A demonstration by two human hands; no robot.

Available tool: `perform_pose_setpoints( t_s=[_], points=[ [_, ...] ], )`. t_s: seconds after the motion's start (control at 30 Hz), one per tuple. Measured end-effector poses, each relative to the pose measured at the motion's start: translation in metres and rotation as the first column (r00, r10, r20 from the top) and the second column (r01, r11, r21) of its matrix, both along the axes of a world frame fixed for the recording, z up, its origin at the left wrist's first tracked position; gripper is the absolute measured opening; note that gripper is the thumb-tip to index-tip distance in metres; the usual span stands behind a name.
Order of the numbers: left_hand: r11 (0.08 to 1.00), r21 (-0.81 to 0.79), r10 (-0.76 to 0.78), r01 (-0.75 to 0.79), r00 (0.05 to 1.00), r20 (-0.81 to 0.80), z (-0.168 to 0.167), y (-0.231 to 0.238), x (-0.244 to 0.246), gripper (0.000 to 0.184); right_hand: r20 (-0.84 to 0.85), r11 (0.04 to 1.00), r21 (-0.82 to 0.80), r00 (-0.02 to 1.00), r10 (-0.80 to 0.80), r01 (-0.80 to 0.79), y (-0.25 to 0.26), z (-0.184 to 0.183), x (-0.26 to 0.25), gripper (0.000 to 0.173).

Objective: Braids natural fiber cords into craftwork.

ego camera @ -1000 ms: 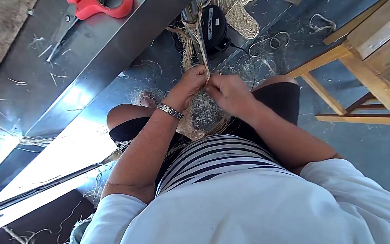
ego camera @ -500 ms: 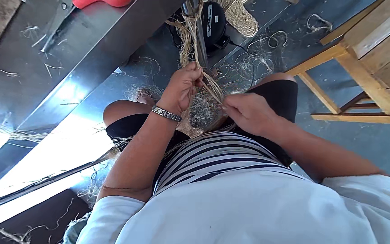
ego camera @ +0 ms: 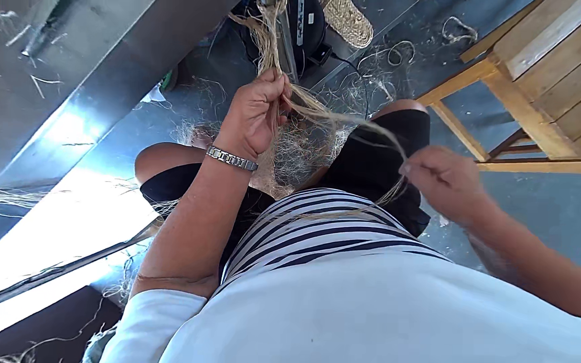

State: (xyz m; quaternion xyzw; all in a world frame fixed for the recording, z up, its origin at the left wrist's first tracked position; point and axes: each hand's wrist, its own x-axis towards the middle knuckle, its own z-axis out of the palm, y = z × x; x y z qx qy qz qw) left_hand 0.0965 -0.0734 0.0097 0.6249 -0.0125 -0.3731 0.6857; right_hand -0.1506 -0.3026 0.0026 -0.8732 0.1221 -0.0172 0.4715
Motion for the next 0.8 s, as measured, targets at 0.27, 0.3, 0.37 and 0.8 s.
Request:
perform_pose_setpoints(
  t_s=[0.27, 0.3, 0.37, 0.8],
  points=[
    [0.994, 0.002, 0.106, -0.106, 0.990, -0.098, -0.009, 0.009, 0.000, 0.027, 0.215, 0.287, 0.923, 0.963, 0.165, -0.255, -0.011, 0.028, 0.006, 0.019],
    [0.994, -0.008, 0.110, -0.111, 0.989, -0.104, -0.009, 0.010, 0.000, 0.028, 0.180, 0.355, 0.897, 0.952, 0.247, -0.262, -0.020, 0.025, -0.001, 0.018],
    [0.991, -0.018, 0.130, -0.132, 0.987, -0.093, -0.007, 0.009, -0.001, 0.028, 0.043, 0.526, 0.817, 0.935, 0.351, -0.235, -0.041, 0.014, -0.019, 0.021],
    [0.988, 0.079, 0.134, -0.134, 0.991, 0.008, -0.018, 0.005, -0.007, 0.022, -0.866, 0.924, 0.094, 0.428, 0.259, -0.369, -0.059, -0.087, -0.120, 0.030]
  ],
)
